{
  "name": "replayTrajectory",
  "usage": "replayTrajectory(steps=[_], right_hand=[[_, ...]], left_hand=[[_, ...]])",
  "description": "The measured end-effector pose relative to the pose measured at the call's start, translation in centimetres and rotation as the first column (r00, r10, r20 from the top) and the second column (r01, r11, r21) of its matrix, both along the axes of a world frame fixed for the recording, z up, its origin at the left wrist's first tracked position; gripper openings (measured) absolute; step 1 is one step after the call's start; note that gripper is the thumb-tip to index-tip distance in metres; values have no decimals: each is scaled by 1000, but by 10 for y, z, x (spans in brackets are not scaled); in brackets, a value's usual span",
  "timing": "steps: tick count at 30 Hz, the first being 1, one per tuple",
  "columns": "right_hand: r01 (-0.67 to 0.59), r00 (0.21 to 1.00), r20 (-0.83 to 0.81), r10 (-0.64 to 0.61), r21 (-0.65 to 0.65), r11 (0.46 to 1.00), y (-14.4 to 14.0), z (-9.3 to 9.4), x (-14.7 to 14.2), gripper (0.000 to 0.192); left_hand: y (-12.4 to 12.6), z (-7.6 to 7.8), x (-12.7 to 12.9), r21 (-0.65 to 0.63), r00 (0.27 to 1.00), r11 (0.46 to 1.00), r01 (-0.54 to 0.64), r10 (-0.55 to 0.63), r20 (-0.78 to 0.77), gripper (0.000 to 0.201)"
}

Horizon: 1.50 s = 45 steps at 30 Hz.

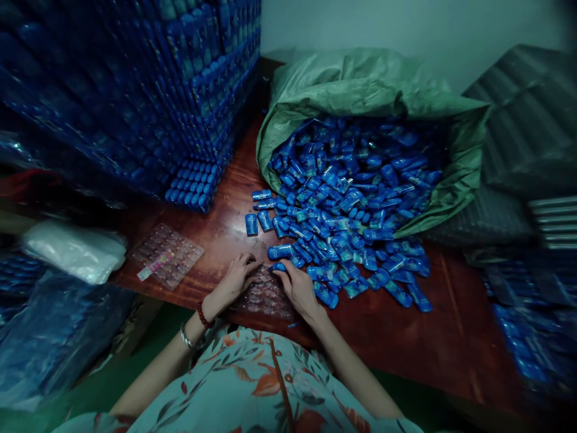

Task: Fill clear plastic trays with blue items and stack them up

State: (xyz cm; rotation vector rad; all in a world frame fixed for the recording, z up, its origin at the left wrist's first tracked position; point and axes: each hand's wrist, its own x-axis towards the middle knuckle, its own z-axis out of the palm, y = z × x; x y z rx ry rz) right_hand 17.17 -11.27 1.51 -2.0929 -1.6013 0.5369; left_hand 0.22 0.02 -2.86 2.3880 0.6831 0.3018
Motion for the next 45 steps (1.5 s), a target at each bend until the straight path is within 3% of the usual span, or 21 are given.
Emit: replayTrajectory(steps=[4, 7, 10, 13, 15, 18, 20, 22, 25, 27, 29, 35, 40, 45], right_hand=[[-64, 963, 234, 132, -276, 959, 5, 22, -5, 28], [-115, 931, 278, 235, -388, 915, 7, 39, 2, 34], [-161, 936, 254, 245, -310, 937, 17, 49, 18, 37], [-142, 926, 321, 201, -198, 970, 41, 48, 31, 26], [-224, 892, 340, 296, -237, 945, 62, 41, 35, 26], [-393, 836, 266, 480, -321, 862, 89, 32, 35, 28], [-432, 824, 238, 515, -324, 841, 99, 32, 34, 27], [-433, 841, 222, 494, -273, 859, 101, 35, 35, 27], [-433, 897, 61, 438, -70, 898, 92, 38, 33, 29], [-423, 902, -64, 428, 73, 903, 80, 38, 29, 31], [-422, 898, -84, 433, 122, 898, 67, 38, 23, 30], [-416, 880, 201, 431, -113, 902, 49, 51, 4, 25], [-481, 836, 236, 495, -121, 869, 55, 53, -3, 22], [-411, 831, 329, 448, -180, 894, 56, 49, -3, 28]], left_hand=[[-1, -1, 1, -27, 999, 999, 34, -34, 8, 39], [-4, -1, 1, -31, 1000, 999, -5, 6, 30, 46], [-6, -1, 0, -13, 996, 997, -76, 76, 35, 51], [-8, -1, -1, 21, 993, 993, -119, 119, 6, 44], [-8, -1, 0, 20, 992, 992, -126, 126, 23, 40], [-9, -2, 0, 1, 989, 992, -129, 129, 79, 38], [-8, -3, -1, -5, 985, 991, -136, 135, 106, 37], [-8, -3, -1, -14, 981, 989, -146, 147, 125, 37], [-8, -5, -2, -62, 973, 985, -162, 170, 153, 46], [-8, -6, -2, -103, 966, 980, -172, 188, 177, 56], [-8, -8, -2, -129, 959, 974, -184, 207, 196, 63], [-7, -11, -1, -126, 972, 982, -137, 158, 171, 45], [-6, -7, 1, -123, 982, 983, -137, 151, 117, 34], [-6, 0, 1, -121, 981, 983, -138, 153, 120, 35]])
